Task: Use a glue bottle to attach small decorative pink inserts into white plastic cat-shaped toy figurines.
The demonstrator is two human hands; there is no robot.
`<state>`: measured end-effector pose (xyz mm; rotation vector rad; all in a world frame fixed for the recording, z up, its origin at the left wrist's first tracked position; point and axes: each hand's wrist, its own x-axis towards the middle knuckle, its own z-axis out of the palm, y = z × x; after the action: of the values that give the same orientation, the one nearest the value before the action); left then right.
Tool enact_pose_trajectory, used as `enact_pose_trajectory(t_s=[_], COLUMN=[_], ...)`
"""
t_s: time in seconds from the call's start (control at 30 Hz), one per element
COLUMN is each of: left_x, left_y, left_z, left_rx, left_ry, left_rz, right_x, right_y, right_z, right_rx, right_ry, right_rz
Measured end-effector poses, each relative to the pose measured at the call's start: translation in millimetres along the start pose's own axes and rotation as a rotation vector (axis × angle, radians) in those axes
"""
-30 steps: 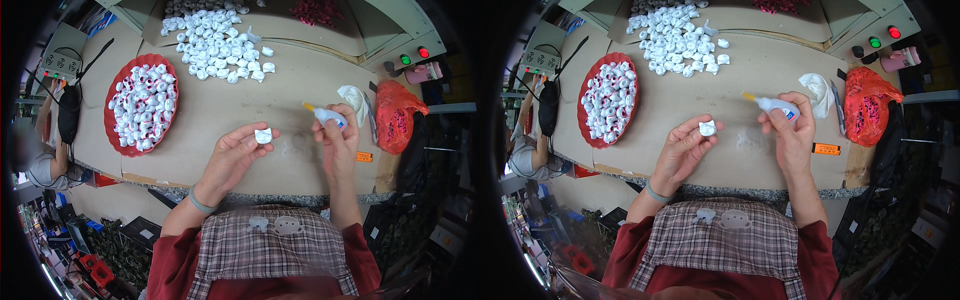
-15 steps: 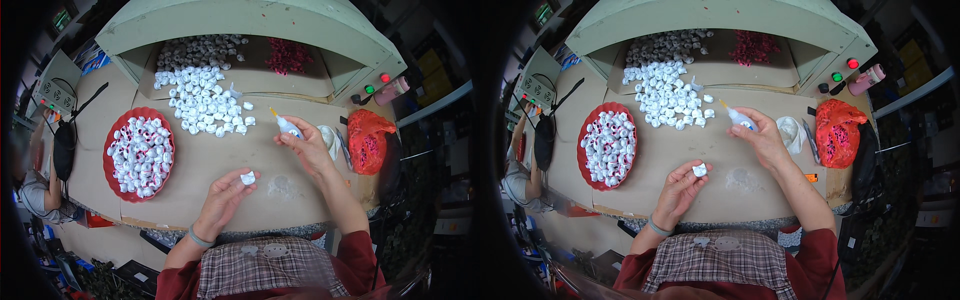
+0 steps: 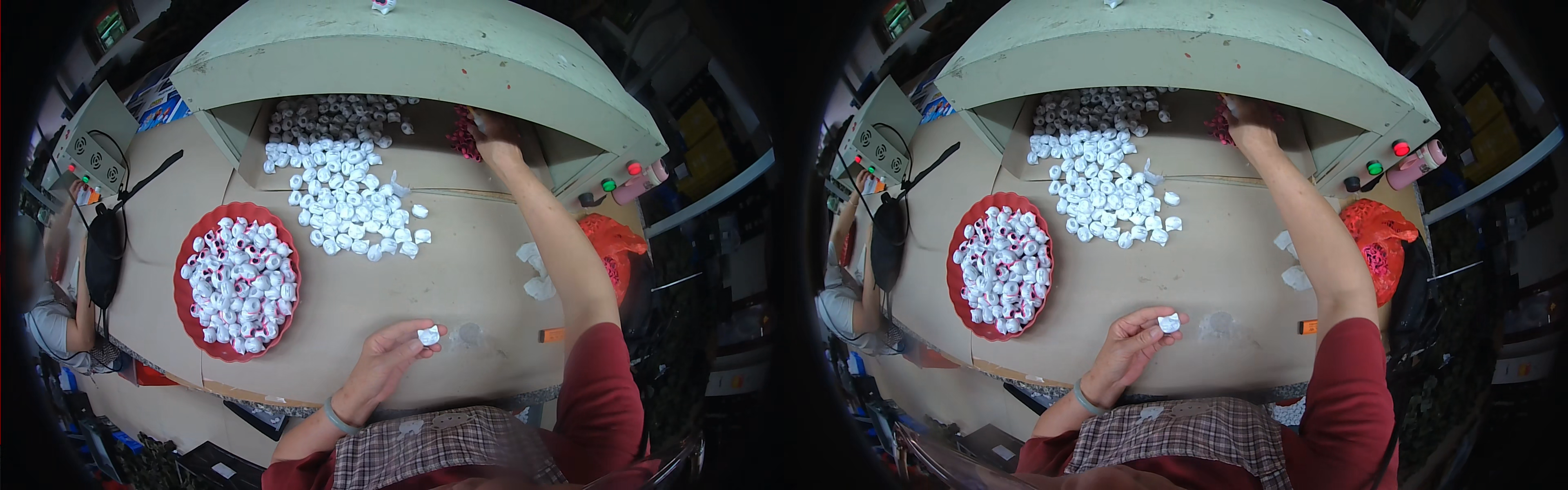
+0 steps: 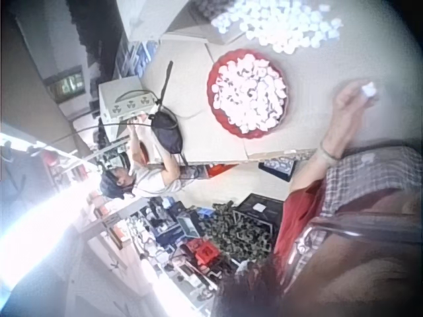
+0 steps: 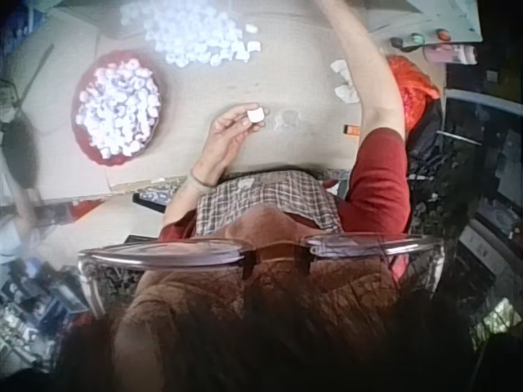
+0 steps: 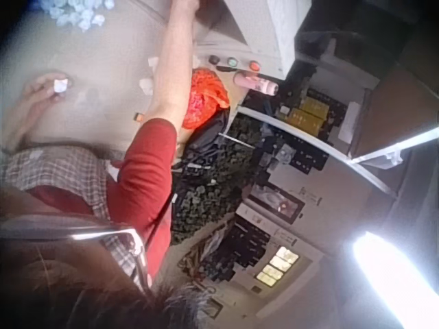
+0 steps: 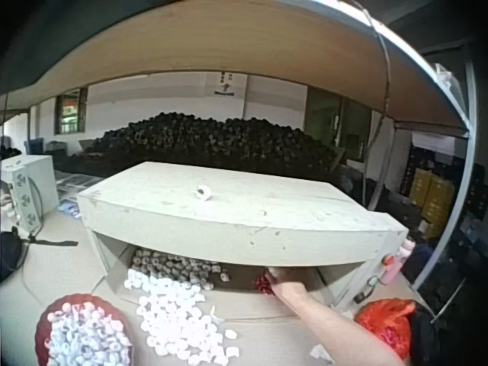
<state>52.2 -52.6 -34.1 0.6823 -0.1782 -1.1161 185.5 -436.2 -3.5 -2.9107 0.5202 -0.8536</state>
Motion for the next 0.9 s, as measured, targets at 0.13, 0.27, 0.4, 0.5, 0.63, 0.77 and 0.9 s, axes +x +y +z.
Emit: enact_pose_trajectory(t_s=[0.13,0.27,0.4,0.5,0.63,0.77,0.9], left_x=[0.6,1.5,1.3,1.2,1.0,2.0,2.9], left_y=[1.6,2.3,2.1,1.9,1.5,1.3,2.5], left_z=[-1.6,-2.1,-2.4,-2.1,-1.3,-0.4,0.3], left_rx=[-0.017,-0.009,-0.032,-0.038,-0.032,-0.014,-0.006], left_ry=[0.011,0.025,0.021,0.016,0.007,0.025,0.042], left_rz=[-0.014,-0.038,-0.042,-0.042,-0.04,-0.053,-0.045], right_x=[25.1,29.4,14.7,7.9,-1.7,7.0,18.5], right_y=[7.4,17.2,30.5,41.3,45.9,34.5,4.5], right_z=[38.4,50.6,32.5,5.6,-15.3,-4.9,21.3], right_rx=[-0.012,-0.166,-0.002,0.03,0.216,0.436,0.269], right_ry=[-0.142,-0.106,-0.251,-0.42,-0.586,-0.395,-0.32], right_rz=[0.008,0.072,0.025,0.024,0.078,0.154,-0.032])
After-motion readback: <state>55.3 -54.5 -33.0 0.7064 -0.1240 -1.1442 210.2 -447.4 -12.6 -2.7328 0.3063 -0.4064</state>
